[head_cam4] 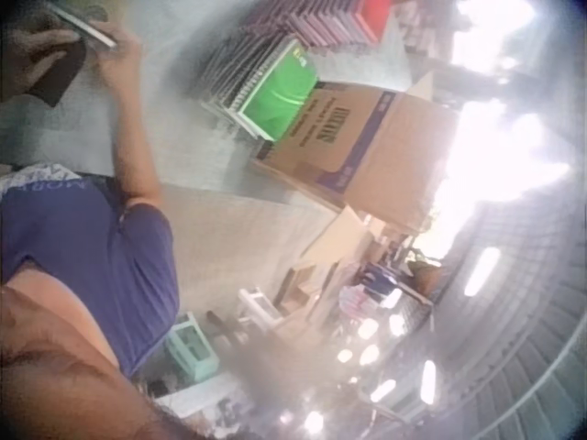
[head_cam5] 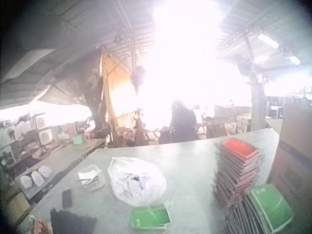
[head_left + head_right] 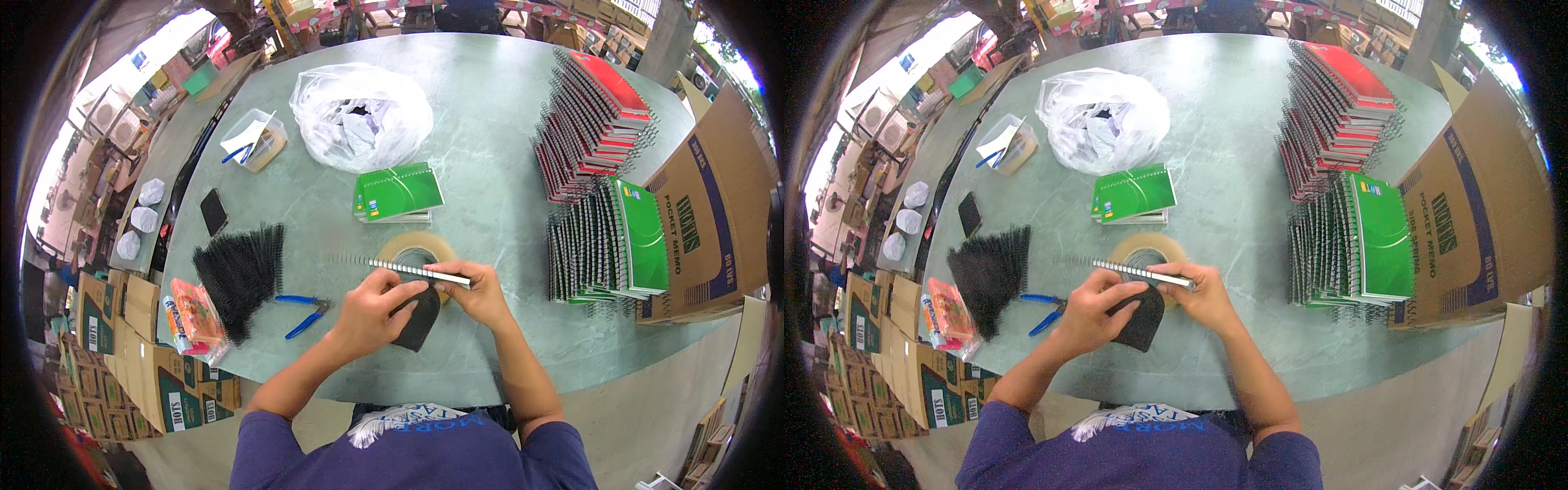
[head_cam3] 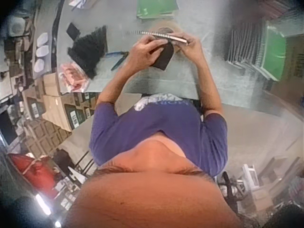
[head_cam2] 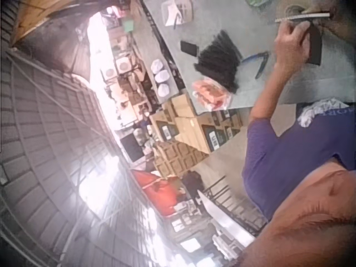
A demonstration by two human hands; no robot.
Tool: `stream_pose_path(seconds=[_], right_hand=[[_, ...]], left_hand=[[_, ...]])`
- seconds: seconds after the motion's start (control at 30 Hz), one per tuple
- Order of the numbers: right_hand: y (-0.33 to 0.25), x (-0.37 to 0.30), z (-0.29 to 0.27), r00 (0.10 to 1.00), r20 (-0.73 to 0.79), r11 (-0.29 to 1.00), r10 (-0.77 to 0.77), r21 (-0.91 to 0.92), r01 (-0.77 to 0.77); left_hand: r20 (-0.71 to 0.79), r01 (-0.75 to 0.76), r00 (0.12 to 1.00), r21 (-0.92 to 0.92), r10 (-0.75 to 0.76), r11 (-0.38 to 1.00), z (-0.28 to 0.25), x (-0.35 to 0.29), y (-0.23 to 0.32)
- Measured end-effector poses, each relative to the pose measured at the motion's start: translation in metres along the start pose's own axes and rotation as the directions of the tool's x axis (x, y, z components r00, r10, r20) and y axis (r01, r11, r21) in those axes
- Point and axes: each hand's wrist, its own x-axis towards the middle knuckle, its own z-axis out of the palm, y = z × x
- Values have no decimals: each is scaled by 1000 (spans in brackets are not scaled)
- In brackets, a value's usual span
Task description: The person threads a metal spiral coil through the pre-punched holes of a green notebook cover and its pages by hand, using a roll of tape as a stand. After threading the coil, the person uses blue pliers to trim the ends and places the finished notebook onto a stack.
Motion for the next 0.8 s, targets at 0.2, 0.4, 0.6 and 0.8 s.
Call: stream_pose_path(seconds=[0.2, 0.4, 0.6, 0.8], right_hand=[[6, -3, -6, 998, 0, 998, 55, -11, -55], [10, -7, -7, 1000, -12, 981, 15, -192, -17], [8, -6, -3, 996, -12, 974, 83, -210, -84], [4, -2, -1, 998, -41, 999, -46, 19, 47]], left_hand=[[-78, -48, 996, 13, 49, 999, 1, 14, 8], [-391, -4, 920, 21, 12, 1000, -16, 32, 27], [-407, -100, 903, 105, 135, 989, -20, 40, 28], [176, 16, 984, -123, 6, 992, 54, -36, 15]])
